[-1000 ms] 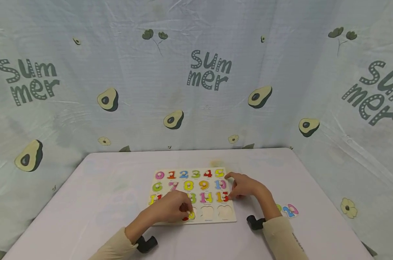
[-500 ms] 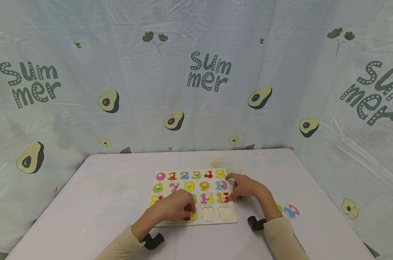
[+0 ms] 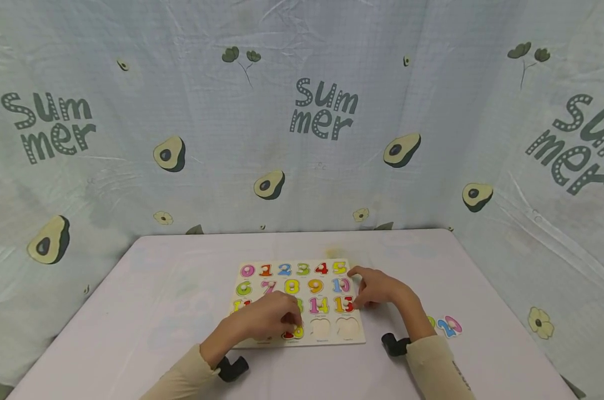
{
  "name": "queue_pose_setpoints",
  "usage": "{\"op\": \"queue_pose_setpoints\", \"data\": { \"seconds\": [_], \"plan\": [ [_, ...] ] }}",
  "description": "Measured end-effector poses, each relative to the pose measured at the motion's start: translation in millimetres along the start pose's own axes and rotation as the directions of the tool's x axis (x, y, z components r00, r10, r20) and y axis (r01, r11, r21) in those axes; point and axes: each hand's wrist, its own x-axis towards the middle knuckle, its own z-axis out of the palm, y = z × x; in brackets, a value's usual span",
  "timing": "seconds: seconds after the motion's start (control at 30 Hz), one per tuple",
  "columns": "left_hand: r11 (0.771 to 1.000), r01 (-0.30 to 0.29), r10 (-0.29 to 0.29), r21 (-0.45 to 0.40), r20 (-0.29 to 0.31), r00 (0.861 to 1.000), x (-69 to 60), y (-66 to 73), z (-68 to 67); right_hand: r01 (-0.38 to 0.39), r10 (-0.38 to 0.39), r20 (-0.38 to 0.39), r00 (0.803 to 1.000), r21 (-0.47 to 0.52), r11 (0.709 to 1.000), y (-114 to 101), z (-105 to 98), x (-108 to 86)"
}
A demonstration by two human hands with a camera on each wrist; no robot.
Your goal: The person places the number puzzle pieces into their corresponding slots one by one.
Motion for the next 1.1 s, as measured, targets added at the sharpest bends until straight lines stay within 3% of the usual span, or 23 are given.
{"op": "queue_pose_setpoints", "data": {
  "seconds": [0.3,0.57,0.77,1.1],
  "plan": [
    [0.999,-0.033,0.033,0.011,-0.003,0.999,0.2,-1.6,-0.7,-0.013,0.013,0.006,1.0,0.0,1.0,0.3,-0.5,1.2],
    [0.998,0.052,-0.052,-0.032,-0.005,0.999,-1.2,3.5,1.7,-0.015,0.015,0.003,1.0,-0.004,1.0,-2.7,-2.1,-0.6],
    [0.996,0.083,-0.084,-0.036,-0.02,0.996,-0.8,5.1,4.1,-0.015,0.015,-0.004,1.0,-0.009,1.0,-2.5,-2.6,-0.6],
    [0.999,0.044,-0.044,-0.012,-0.026,0.999,-2.8,4.3,3.4,-0.012,0.012,-0.006,1.0,-0.007,1.0,-0.6,-1.4,0.6]
  ]
}}
